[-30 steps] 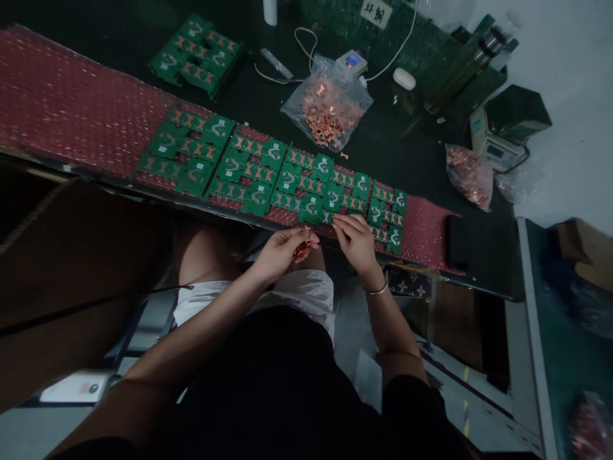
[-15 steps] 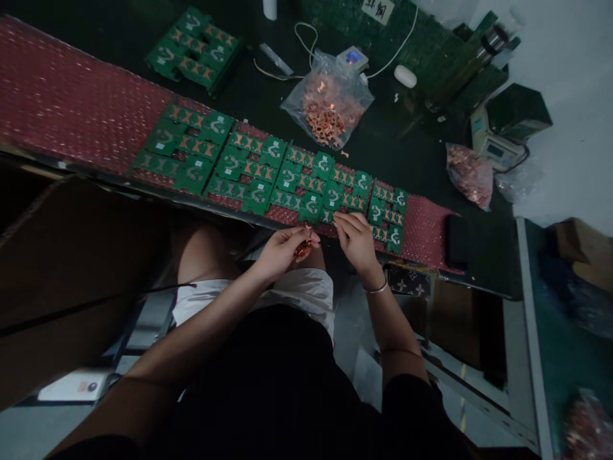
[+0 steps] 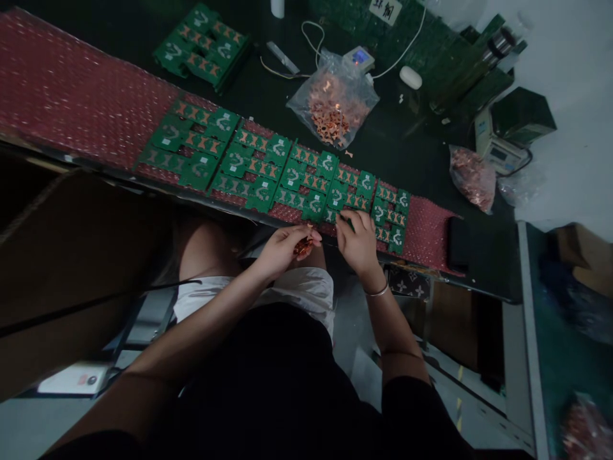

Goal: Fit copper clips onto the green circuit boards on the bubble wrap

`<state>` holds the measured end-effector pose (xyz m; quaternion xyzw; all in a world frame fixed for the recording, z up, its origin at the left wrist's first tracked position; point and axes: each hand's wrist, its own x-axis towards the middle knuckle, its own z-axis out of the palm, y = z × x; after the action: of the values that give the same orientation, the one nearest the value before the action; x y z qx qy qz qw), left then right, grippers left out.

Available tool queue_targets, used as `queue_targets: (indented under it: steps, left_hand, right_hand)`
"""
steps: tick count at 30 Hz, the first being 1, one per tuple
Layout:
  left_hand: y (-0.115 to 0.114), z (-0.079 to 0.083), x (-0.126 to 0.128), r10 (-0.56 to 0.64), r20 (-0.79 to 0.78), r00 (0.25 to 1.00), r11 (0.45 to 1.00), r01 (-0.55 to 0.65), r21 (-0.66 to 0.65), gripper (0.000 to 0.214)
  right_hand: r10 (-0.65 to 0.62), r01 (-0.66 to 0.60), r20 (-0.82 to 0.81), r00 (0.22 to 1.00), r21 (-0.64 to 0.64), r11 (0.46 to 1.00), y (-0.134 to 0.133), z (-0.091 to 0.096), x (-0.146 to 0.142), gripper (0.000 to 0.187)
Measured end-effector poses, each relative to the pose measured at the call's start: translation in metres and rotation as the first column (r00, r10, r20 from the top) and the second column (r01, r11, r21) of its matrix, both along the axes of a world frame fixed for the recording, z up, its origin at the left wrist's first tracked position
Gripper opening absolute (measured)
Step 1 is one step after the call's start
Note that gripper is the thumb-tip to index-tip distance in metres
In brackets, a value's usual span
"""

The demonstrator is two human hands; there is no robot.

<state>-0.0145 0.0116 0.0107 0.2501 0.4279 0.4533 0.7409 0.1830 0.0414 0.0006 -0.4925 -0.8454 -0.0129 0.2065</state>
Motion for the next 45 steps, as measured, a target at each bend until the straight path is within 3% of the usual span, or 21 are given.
queue_targets:
  steps: [2,6,11,17,22,29,35,37,41,45]
  left_hand:
    - [0.0,0.001,-0.001,-0.014,0.009,1.0,1.0,0.014,0.009,0.032]
    - [-0.001,0.001,0.001,-0.056,0.019,0.998,0.998,0.056,0.032,0.039]
    - [-0.004,-0.003,0.005,-0.023,-0.024,0.999,0.998,0.022,-0.056,0.037]
    - [-0.006,-0.001,0.004,-0.122,0.096,0.988,0.992,0.124,-0.011,0.033]
    - [-0.006,0.002,0.006,-0.171,0.162,0.972,0.984,0.177,-0.024,0.034]
    - [-0.007,-0.012,0.009,-0.087,-0.02,0.996,0.99,0.088,0.113,0.031]
    - [-0.005,-0.005,0.005,-0.086,-0.114,0.99,0.982,0.103,0.156,0.034]
    - [-0.003,-0.001,0.004,-0.079,-0.097,0.992,0.988,0.09,0.121,0.037]
    - [0.0,0.002,0.004,0.008,-0.022,1.0,1.0,-0.007,0.029,0.043]
    - [-0.001,0.002,0.002,0.03,-0.008,1.0,0.999,-0.03,-0.013,0.041]
  right_hand:
    - [-0.001,0.001,-0.044,0.999,0.0,1.0,-0.004,0.007,-0.002,0.022]
    - [0.083,-0.106,-0.319,0.944,-0.055,0.993,-0.013,0.02,-0.014,0.021]
    - [0.154,-0.23,-0.427,0.891,-0.132,0.964,-0.02,0.033,-0.028,0.01]
    - [-0.026,-0.191,-0.677,0.735,-0.244,0.951,-0.024,0.034,-0.027,0.007]
    - [-0.034,-0.15,-0.628,0.778,-0.238,0.96,-0.029,0.031,-0.02,0.012]
    - [0.149,-0.203,-0.426,0.893,-0.085,0.976,-0.029,0.03,-0.014,0.014]
    - [0.264,-0.331,-0.449,0.854,-0.077,0.941,-0.018,0.032,-0.013,0.012]
    - [0.232,-0.312,-0.478,0.847,-0.094,0.945,-0.011,0.031,-0.012,0.011]
    - [0.102,-0.146,-0.444,0.89,-0.067,0.987,0.006,0.019,-0.01,0.013]
    - [0.079,-0.118,-0.379,0.922,-0.079,0.99,0.013,0.002,-0.011,0.018]
